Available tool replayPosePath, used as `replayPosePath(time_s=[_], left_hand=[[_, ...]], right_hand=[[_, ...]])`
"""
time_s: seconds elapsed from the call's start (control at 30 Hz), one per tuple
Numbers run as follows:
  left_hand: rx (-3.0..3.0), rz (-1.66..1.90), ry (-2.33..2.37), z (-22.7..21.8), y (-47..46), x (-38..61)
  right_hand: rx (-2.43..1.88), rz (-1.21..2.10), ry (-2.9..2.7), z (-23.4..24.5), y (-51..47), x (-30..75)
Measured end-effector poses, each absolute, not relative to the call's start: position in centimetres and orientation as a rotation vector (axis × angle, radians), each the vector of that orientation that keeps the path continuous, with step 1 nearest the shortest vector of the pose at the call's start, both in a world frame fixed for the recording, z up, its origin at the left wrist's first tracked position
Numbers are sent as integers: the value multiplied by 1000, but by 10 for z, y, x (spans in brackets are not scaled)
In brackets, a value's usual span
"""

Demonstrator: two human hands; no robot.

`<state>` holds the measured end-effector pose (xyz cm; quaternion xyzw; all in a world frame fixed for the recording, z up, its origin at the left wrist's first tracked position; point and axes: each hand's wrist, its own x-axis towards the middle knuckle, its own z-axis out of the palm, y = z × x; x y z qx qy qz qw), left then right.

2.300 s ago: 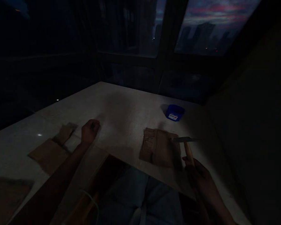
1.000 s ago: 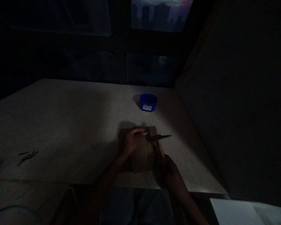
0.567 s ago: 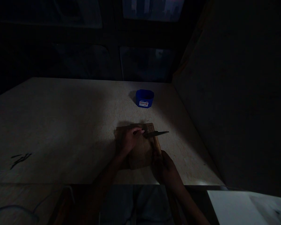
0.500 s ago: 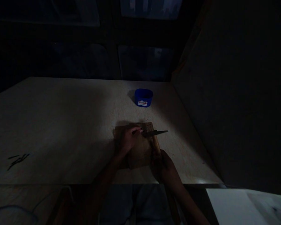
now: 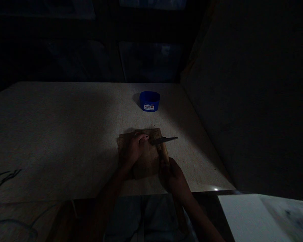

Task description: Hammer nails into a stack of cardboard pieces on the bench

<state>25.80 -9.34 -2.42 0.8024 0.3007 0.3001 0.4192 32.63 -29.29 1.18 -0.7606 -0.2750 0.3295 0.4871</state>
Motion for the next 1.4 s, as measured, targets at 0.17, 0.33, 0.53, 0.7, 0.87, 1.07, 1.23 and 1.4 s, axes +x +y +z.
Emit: replayPosePath(time_s=[0.17,0.33,0.53,0.7,0.87,1.07,1.23,1.4], left_hand=[[2134,787,715,-29,-94,256],[2195,796,756,-34,-96,257],[2222,800,771,-29,-99,255],[2177,796,736,-31,-99,254],[2182,798,769,-30,-101,256],[2246,767,774,-29,-102,257],[2247,803,742,-26,-103,257],[2273,787,746,-25,-104,256]], right_hand=[[-1820,808,-667,7,-295,327],[-1821,817,-646,6,-295,327],[-1817,806,-642,7,-294,327],[-1828,810,-638,7,-293,327],[-1829,809,-638,12,-293,327],[-1833,833,-720,29,-291,342],[-1798,769,-884,58,-286,363],[-1863,751,-1053,76,-278,375]])
